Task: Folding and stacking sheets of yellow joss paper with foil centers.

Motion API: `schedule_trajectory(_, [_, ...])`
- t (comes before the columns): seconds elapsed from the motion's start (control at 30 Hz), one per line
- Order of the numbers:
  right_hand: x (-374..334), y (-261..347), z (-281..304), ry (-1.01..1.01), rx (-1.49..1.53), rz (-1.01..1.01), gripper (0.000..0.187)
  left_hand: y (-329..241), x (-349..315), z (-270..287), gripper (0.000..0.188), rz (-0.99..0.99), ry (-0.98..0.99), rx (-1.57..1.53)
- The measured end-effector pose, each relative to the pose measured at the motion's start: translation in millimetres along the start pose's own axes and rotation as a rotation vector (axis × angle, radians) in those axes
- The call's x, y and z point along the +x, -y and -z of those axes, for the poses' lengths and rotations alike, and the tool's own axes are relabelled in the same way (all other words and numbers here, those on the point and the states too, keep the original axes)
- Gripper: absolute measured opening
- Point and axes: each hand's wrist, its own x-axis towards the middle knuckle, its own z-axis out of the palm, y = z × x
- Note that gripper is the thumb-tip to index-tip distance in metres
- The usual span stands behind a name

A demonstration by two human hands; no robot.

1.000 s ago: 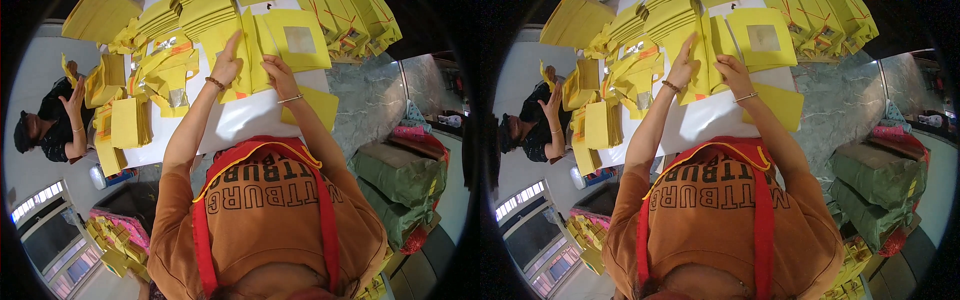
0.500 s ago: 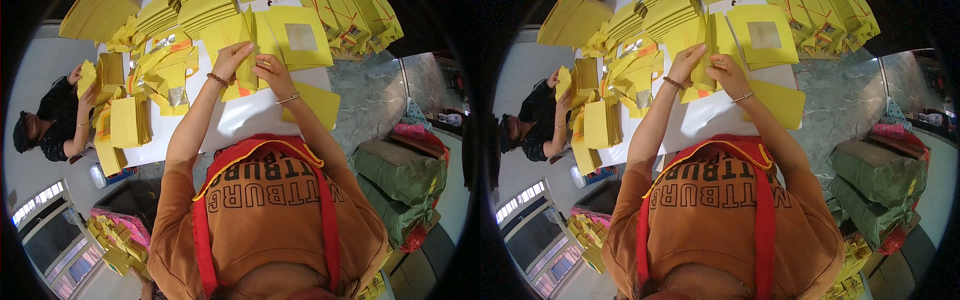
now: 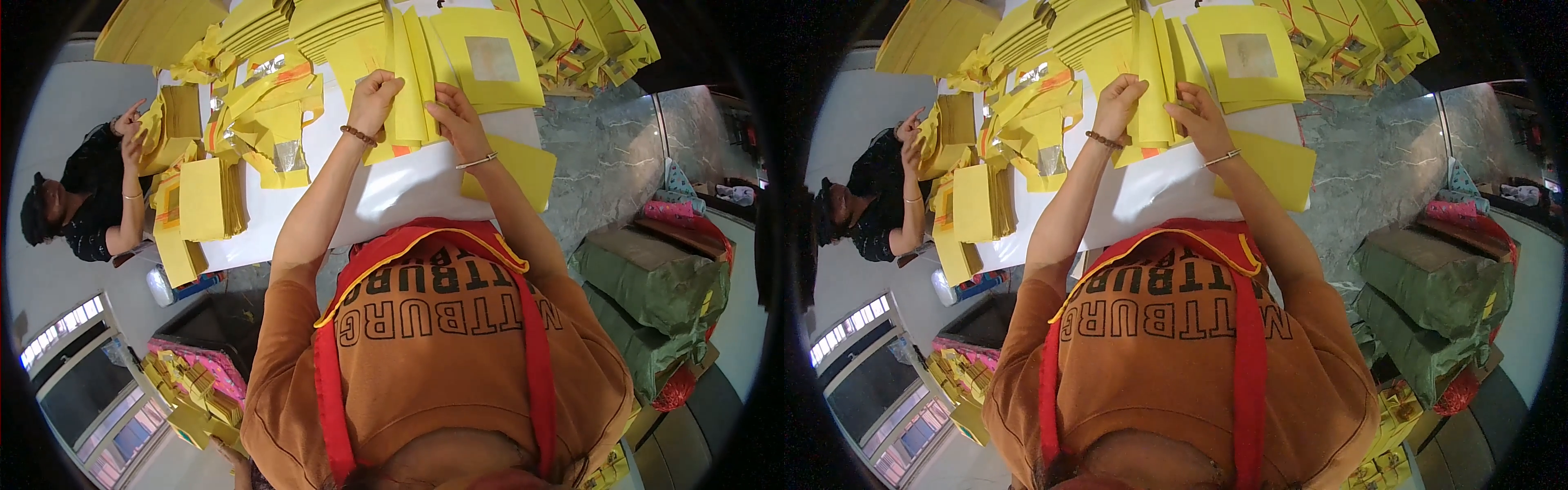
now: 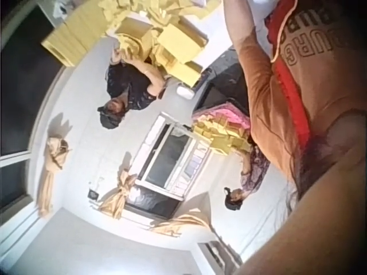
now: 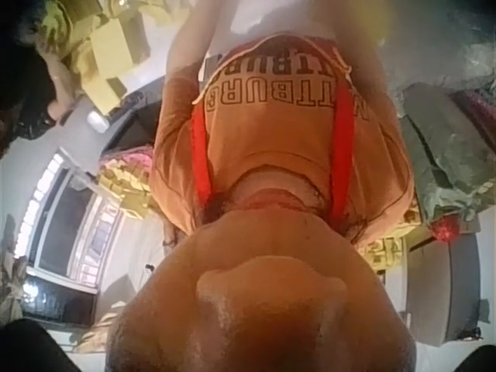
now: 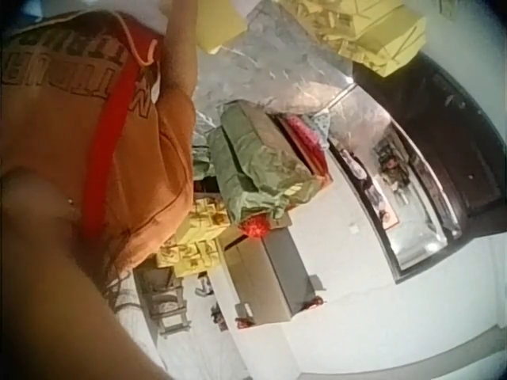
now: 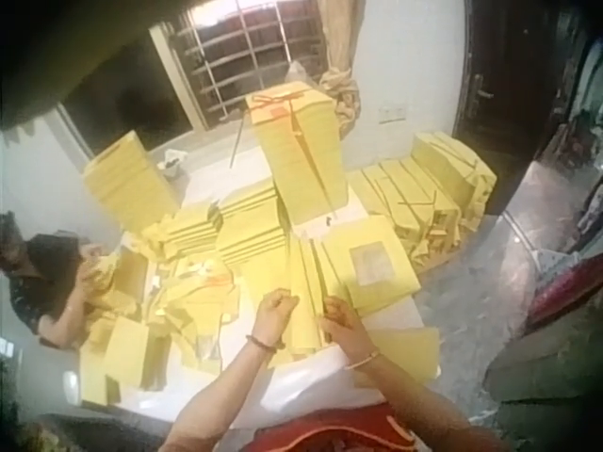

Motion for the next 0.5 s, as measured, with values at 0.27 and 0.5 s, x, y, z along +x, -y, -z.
schedule_trajectory(0.27, [-6.1,5.6,-8.1,0.001,-0.191,0.016,0.049,9.8,-1.8,-5.8,0.012,-0.234,-0.098,0.250])
schedule_trajectory(0.5, [-5.3,0.2,-7.4,0.034,-0.192,0.042,0.054,0.1,-5.3,-14.6,0.028,-0.266,-0.053,0.226])
